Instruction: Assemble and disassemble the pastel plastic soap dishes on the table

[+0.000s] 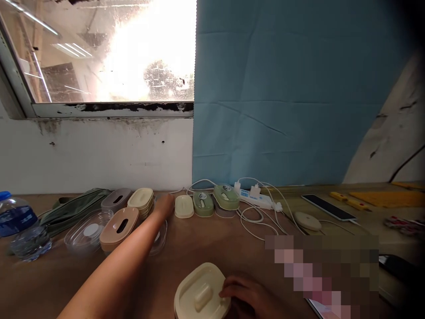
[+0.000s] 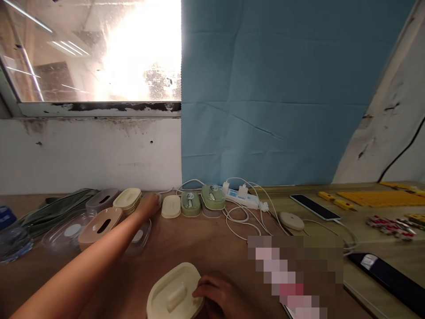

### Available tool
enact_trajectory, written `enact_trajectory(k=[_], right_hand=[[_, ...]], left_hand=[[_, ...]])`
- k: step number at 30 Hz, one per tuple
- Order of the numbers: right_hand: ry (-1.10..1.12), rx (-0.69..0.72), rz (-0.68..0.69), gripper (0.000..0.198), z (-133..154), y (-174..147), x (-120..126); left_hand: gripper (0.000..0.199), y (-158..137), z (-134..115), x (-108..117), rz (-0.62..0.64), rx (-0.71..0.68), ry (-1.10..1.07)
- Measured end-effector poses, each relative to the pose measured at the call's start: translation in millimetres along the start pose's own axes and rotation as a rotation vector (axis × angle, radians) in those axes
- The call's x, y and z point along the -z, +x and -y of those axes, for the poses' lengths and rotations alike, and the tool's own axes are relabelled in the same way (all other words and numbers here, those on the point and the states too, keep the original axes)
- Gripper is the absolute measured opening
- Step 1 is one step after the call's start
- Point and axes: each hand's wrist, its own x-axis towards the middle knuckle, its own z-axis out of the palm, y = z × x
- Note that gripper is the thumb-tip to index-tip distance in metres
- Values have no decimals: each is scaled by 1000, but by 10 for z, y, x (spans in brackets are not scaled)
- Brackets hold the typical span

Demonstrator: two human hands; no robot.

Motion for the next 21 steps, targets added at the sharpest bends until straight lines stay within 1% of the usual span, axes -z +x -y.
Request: enact_trajectory(k=[4,9,11,14,15,17,19,21], right_hand=[[-96,-4,5,42,-19,-33,18],[-235,98,56,33,-23,18,103],[-247,113,54,34,-27,49,133],[-252,94,12,35,-17,63,161],[-262,89,4,34,-7,58,167],[-293,90,14,33,22,42,175],[-318,104,46,35,46,24,174],[-326,113,53,38,51,9,161]], left_hand=[[24,47,101,-90,32,12,30],[24,82,196,-205,92,45,58],[24,77,187,-221,104,65,72],[30,50,95,-212,73,74,102],[32,40,48,-206,56,53,108],[33,31,-50,-203,49,-50,102],[29,37,-138,-215,93,-183,79],[24,56,-198,-240,160,-272,63]])
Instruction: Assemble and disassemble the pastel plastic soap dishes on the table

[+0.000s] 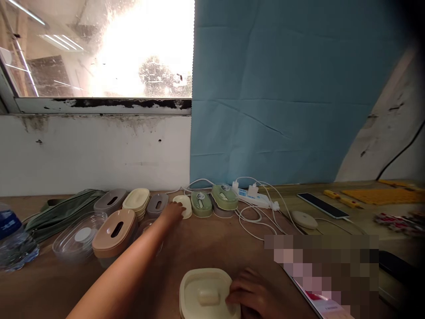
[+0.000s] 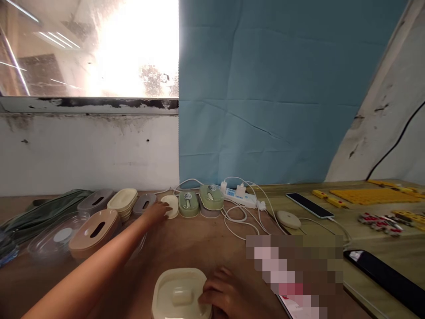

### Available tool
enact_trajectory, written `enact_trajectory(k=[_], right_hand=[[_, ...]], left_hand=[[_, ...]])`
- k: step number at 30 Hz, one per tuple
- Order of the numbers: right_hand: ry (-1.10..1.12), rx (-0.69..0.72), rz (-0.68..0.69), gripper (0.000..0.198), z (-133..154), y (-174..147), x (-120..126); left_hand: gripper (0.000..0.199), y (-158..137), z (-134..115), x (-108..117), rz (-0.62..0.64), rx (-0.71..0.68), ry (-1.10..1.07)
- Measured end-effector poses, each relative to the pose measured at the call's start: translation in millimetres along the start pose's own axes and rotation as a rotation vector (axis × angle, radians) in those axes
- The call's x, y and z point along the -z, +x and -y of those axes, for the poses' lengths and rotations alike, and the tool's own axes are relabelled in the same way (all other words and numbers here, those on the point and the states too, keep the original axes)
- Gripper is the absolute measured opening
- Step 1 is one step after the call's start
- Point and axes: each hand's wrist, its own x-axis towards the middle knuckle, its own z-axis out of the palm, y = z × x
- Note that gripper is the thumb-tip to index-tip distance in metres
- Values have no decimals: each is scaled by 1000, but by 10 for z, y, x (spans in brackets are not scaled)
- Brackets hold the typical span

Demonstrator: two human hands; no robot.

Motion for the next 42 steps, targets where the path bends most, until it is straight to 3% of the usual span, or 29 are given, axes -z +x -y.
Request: enact_trajectory(k=[5,10,13,16,18,19,21,25,29,32,38,42], right_hand=[[50,15,-32,34,-26,-12,-23],[131,0,29,37,-5,15,40],[176,-4,37,37,-8,10,30],[202,5,29,30,-53,-18,-48],[198,15,-32,24,-90,3,-106],[192,24,-83,23,-106,48,-125],[164,47,-208,22,-125,237,-132],[73,41,-416,24,-142,1023,-50],[-18,-91,-456,26,-222,1930,-47],[-47,-154,-426,26,-329,2348,-161],[-127,-215,-314,27,-446,2535,-386],[-184,-193,-257,29,-387,2505,-351]], left_hand=[[27,54,16,-43,114,-8,-6],[29,21,123,-37,115,-8,-9],[19,-81,125,17,36,-23,-26],[23,-360,78,94,-93,-34,-60],[27,-675,35,105,-237,-47,-129],[29,-861,12,86,-366,-74,-220],[27,-1246,-33,-9,-547,-103,-388],[27,-1810,-80,-309,-570,-190,-474],[25,-1953,-31,-490,-562,-130,-468],[22,-1927,-4,-520,-556,-92,-500],[21,-1876,-23,-574,-522,-130,-527],[22,-1861,3,-596,-488,-125,-555]])
